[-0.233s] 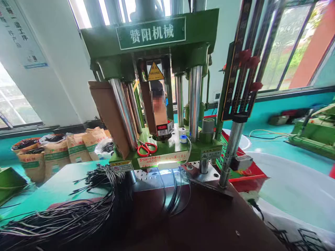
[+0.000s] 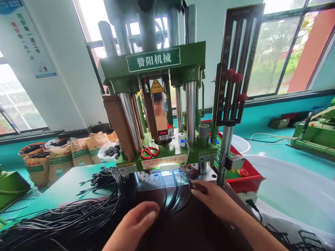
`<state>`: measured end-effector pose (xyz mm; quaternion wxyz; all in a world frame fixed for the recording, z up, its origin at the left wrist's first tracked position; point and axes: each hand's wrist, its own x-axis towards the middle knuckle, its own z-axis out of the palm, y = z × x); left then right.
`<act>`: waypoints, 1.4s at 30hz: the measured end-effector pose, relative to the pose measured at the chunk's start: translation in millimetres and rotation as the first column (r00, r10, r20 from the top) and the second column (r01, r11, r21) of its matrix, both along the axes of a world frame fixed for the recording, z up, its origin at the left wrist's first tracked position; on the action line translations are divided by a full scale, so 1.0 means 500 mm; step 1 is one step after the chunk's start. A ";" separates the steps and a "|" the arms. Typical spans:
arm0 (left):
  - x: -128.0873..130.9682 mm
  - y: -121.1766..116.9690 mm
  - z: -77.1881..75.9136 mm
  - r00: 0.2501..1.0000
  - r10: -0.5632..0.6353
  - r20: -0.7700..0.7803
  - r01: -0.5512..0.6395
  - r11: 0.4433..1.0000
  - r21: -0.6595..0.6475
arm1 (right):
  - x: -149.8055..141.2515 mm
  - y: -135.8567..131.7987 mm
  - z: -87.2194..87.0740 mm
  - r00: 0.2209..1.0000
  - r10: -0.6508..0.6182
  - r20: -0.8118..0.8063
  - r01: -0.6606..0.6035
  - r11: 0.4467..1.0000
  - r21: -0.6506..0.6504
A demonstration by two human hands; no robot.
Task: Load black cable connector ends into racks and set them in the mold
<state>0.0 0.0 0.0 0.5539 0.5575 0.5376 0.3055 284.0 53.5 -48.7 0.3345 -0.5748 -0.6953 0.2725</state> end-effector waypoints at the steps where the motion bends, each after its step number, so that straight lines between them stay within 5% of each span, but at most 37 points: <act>1: 0.015 0.030 -0.008 0.994 0.067 0.087 -0.069 0.997 0.024 | -0.012 0.034 -0.009 0.999 -0.035 0.014 0.034 0.999 0.015; 6: 0.065 0.150 -0.056 0.837 0.371 0.402 -0.358 0.927 -0.110 | -0.057 0.124 -0.047 0.986 -0.144 0.081 0.133 0.983 0.126; 17: 0.155 0.329 -0.126 0.705 0.309 0.639 -0.269 0.949 -0.162 | -0.083 0.117 -0.074 0.982 -0.179 -0.063 0.188 0.963 0.194; 26: 0.179 0.346 -0.137 0.738 0.311 0.598 -0.256 0.950 -0.177 | -0.113 0.121 -0.074 0.868 -0.079 -0.490 -0.030 0.977 -0.211; 37: 0.178 0.339 -0.130 0.811 0.379 0.446 -0.286 0.921 -0.263 | -0.122 0.098 -0.045 0.643 -0.027 -0.765 -0.347 0.880 -0.323; 42: 0.164 0.313 -0.123 0.830 0.343 0.440 -0.223 0.927 -0.302 | -0.132 0.083 -0.045 0.681 0.007 -0.732 -0.383 0.855 -0.348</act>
